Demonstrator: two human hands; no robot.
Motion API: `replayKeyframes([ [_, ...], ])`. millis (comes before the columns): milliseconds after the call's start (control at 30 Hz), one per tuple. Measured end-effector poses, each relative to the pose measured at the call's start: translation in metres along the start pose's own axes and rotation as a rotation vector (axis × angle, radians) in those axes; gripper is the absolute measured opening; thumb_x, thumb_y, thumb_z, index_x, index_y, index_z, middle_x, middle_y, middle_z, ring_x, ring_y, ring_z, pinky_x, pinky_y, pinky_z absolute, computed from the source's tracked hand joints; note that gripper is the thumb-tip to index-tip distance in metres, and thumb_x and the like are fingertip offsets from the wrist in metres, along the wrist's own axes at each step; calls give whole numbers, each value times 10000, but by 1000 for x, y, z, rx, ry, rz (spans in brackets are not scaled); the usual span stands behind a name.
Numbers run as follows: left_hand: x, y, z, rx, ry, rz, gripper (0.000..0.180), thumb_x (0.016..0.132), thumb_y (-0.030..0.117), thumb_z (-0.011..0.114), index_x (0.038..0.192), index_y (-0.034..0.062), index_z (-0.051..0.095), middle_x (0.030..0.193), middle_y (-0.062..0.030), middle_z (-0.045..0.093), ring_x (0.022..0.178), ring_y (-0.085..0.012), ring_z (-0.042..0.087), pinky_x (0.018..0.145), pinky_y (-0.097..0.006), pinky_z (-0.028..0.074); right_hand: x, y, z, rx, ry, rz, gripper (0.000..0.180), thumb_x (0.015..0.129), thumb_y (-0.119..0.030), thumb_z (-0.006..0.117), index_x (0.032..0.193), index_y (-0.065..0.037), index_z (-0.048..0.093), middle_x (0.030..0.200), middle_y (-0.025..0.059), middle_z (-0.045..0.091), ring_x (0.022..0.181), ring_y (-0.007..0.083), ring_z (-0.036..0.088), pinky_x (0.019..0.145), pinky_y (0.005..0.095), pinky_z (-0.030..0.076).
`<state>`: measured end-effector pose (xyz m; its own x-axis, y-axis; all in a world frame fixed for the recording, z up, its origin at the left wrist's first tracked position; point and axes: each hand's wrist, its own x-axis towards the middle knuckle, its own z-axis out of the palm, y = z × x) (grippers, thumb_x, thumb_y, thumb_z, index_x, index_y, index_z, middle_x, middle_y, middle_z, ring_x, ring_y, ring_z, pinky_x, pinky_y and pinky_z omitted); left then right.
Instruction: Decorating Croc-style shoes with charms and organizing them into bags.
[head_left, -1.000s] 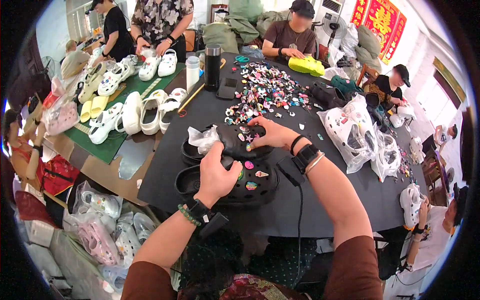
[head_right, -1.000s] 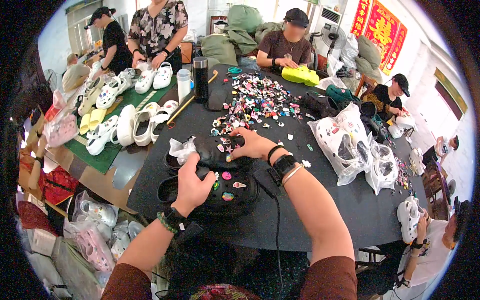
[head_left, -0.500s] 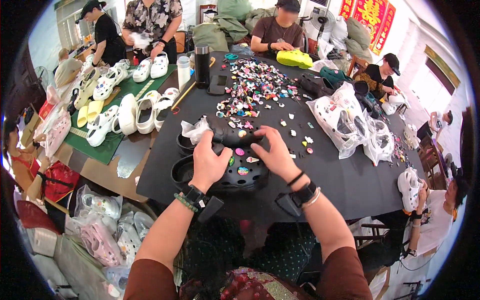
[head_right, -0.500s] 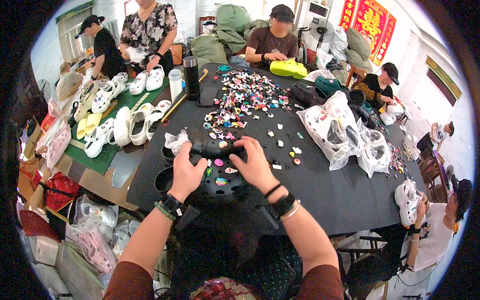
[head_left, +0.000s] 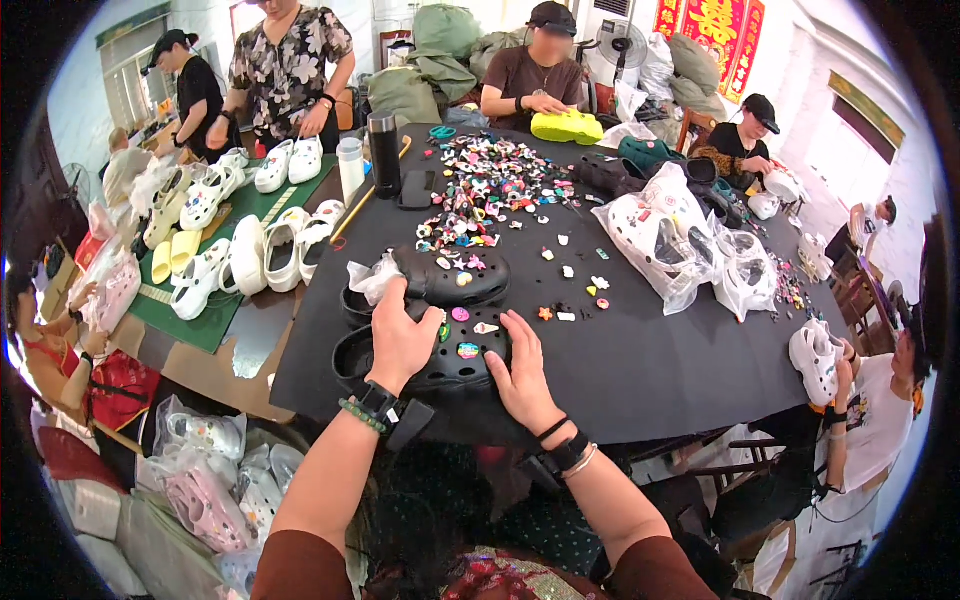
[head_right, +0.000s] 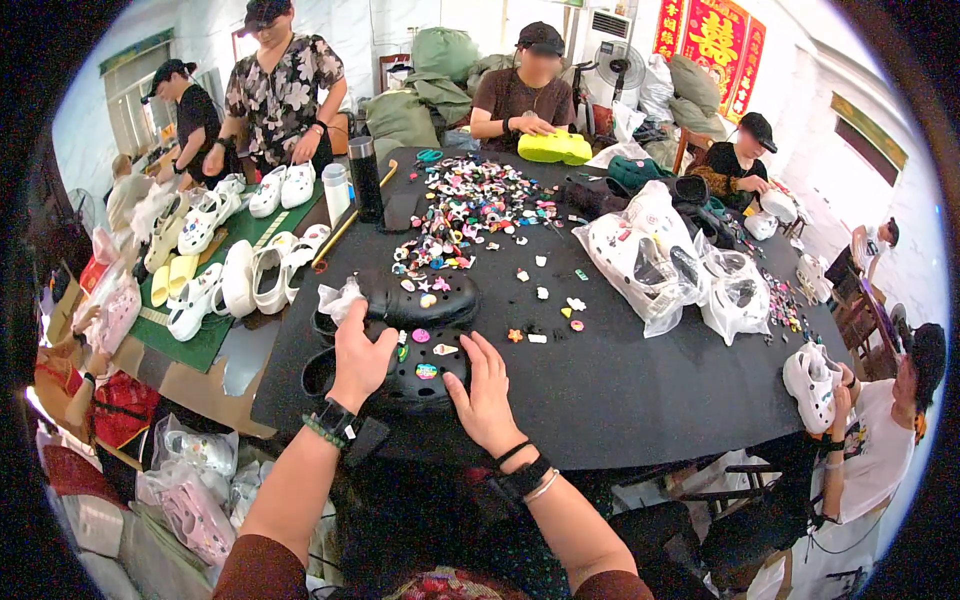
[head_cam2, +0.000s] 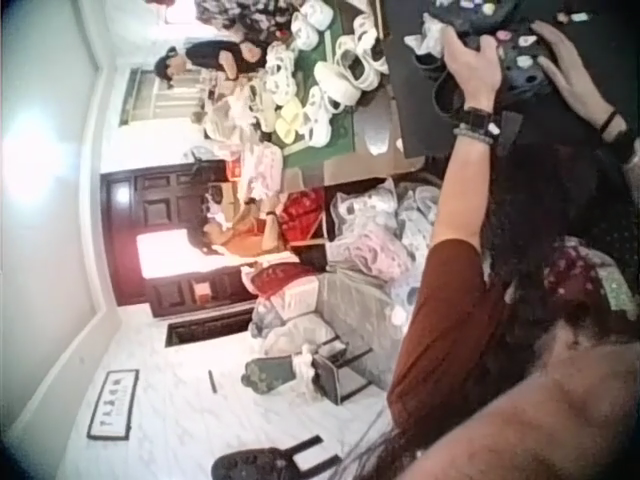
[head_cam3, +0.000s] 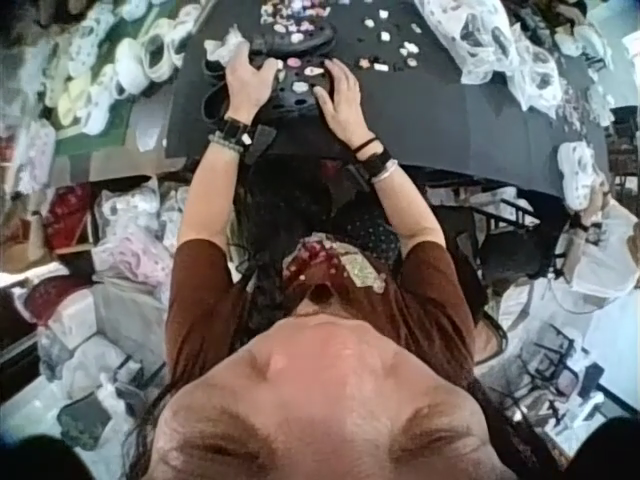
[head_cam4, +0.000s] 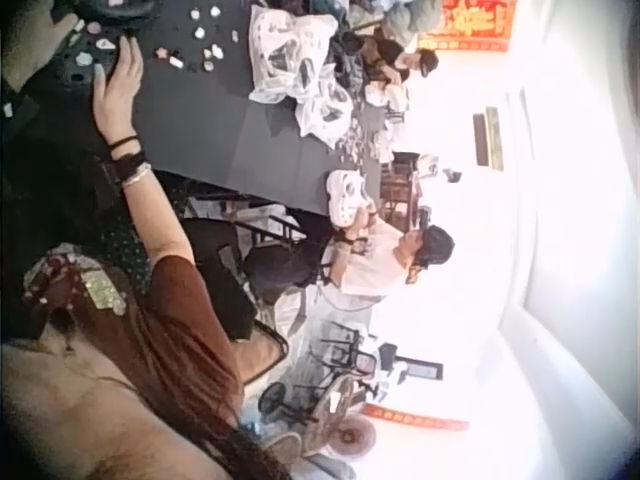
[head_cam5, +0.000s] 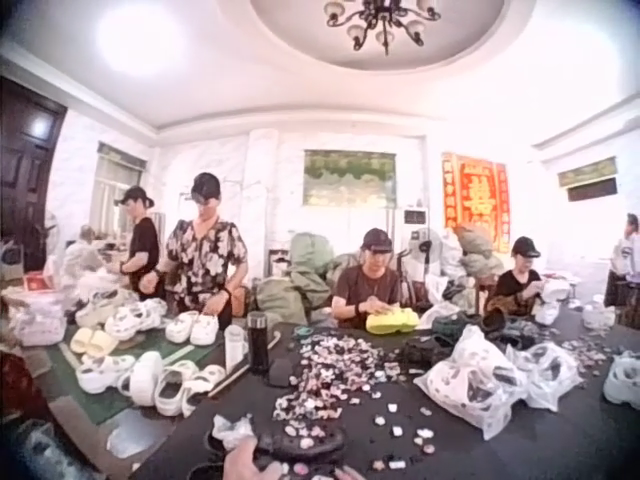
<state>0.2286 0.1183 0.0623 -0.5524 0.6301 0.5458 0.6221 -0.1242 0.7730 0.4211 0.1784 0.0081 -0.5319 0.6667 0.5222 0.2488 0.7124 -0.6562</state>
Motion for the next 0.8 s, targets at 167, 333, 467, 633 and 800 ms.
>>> replayKeyframes([
  [167, 0, 1, 2, 67, 7, 14, 345, 725, 135, 679, 970, -45, 518, 876, -248, 616, 850, -432, 604, 781, -446, 479, -1, 1, -2, 35, 29, -24, 549, 948, -249, 602, 1409, -43, 386, 1456, 212, 373, 1356, 384, 346, 1138, 455, 281],
  [333, 0, 1, 0, 47, 3, 15, 341, 735, 136, 671, 975, -54, 521, 892, -264, 621, 864, -439, 607, 788, -449, 479, -2, -2, -1, 69, 34, -16, 550, 940, -234, 614, 1407, -45, 393, 1443, 210, 384, 1343, 381, 355, 1133, 454, 290],
  [467, 1, 0, 1, 59, 9, 37, 336, 745, 127, 671, 991, -51, 525, 895, -267, 627, 861, -439, 618, 779, -454, 483, -2, -1, -1, 50, 46, -25, 543, 938, -236, 613, 1401, -42, 405, 1436, 209, 393, 1340, 381, 359, 1129, 451, 295],
  [633, 2, -8, 2, 87, 7, 31, 389, 751, 130, 677, 1058, -61, 534, 945, -265, 639, 903, -424, 628, 819, -437, 486, -1, 1, -1, 64, 59, -39, 546, 938, -247, 615, 1401, -45, 408, 1432, 207, 400, 1335, 379, 365, 1127, 451, 297],
  [800, 1, -10, 2, 54, -21, -10, 407, 748, 125, 682, 1077, -63, 533, 958, -260, 642, 918, -413, 631, 832, -424, 486, -1, 0, -2, 69, 54, -27, 549, 934, -249, 620, 1400, -48, 411, 1433, 206, 400, 1334, 381, 365, 1125, 454, 299],
])
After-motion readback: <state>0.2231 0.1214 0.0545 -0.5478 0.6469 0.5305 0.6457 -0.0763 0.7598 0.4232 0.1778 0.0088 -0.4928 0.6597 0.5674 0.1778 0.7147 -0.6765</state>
